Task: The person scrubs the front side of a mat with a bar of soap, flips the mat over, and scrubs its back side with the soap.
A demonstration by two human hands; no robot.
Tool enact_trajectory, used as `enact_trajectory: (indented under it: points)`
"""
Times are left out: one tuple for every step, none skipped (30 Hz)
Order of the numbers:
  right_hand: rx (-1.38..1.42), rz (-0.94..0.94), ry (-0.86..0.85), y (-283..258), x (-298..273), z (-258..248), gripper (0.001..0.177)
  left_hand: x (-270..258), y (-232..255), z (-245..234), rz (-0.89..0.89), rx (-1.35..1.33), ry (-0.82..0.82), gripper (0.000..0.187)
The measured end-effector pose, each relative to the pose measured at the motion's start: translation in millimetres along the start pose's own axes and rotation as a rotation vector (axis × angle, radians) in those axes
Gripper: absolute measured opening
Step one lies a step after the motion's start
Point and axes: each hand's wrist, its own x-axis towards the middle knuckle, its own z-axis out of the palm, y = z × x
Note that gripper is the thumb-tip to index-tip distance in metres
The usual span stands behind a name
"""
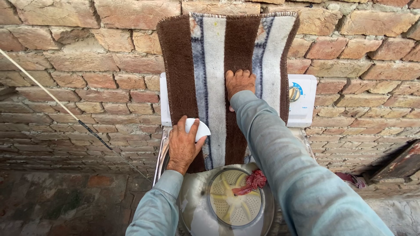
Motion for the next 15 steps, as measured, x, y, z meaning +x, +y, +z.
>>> enact_trajectory:
  points:
    - [0.001, -0.001, 0.001, -0.6, 0.8, 0.8, 0.107, -0.9, 0.7, 2.4, 0.0, 0.002, 0.001, 0.07]
    - [0.002, 0.002, -0.002, -1.1, 1.7, 1.6, 0.106, -1.7, 1.5, 4.8, 0.077, -0.007, -0.042, 0.069]
    - [0.003, 0.007, -0.005, -0.3, 2.4, 2.6, 0.106, -2.1, 3.2, 7.7, 0.156, -0.016, -0.085, 0.069]
    - [0.004, 0.008, -0.005, -0.4, 1.3, 2.2, 0.106, -3.5, 8.1, 6.2, 0.157, -0.016, -0.084, 0.069]
    - [0.008, 0.005, 0.0, -0.2, 0.3, 1.7, 0.107, -4.7, 13.4, 5.1, 0.245, -0.009, -0.12, 0.068]
    - [0.012, 0.002, 0.004, 0.3, -0.7, 1.2, 0.107, -5.8, 18.7, 4.0, 0.332, -0.001, -0.156, 0.068]
    - [0.012, 0.003, 0.005, 0.3, -1.6, 0.4, 0.107, -5.8, 16.1, 9.6, 0.333, -0.001, -0.155, 0.068]
    - [0.017, 0.0, 0.01, 0.6, -2.4, -0.2, 0.106, -5.5, 13.7, 15.3, 0.334, 0.017, -0.133, 0.067]
    - [0.023, -0.001, 0.015, 1.3, -3.3, -0.4, 0.106, -5.2, 11.3, 21.4, 0.338, 0.034, -0.111, 0.066]
    - [0.024, 0.003, 0.015, 2.1, -2.5, -0.8, 0.106, -2.9, 6.2, 17.8, 0.341, 0.033, -0.111, 0.066]
    - [0.027, -0.001, 0.012, 2.4, -2.3, -0.3, 0.106, -1.9, 1.1, 14.1, 0.246, 0.047, -0.067, 0.066]
    - [0.031, -0.005, 0.009, 2.6, -2.1, 0.1, 0.106, -0.9, -4.1, 10.4, 0.151, 0.061, -0.023, 0.066]
    - [0.033, -0.004, 0.008, 2.8, -1.7, 0.3, 0.106, -0.4, -1.7, 2.9, 0.152, 0.062, -0.025, 0.066]
    - [0.033, -0.004, 0.005, 2.9, -1.5, 0.5, 0.106, -0.1, 0.6, -4.6, 0.064, 0.055, 0.032, 0.068]
    - [0.034, -0.005, 0.003, 2.6, -1.1, 0.6, 0.105, 0.2, 2.6, -12.2, -0.025, 0.05, 0.09, 0.07]
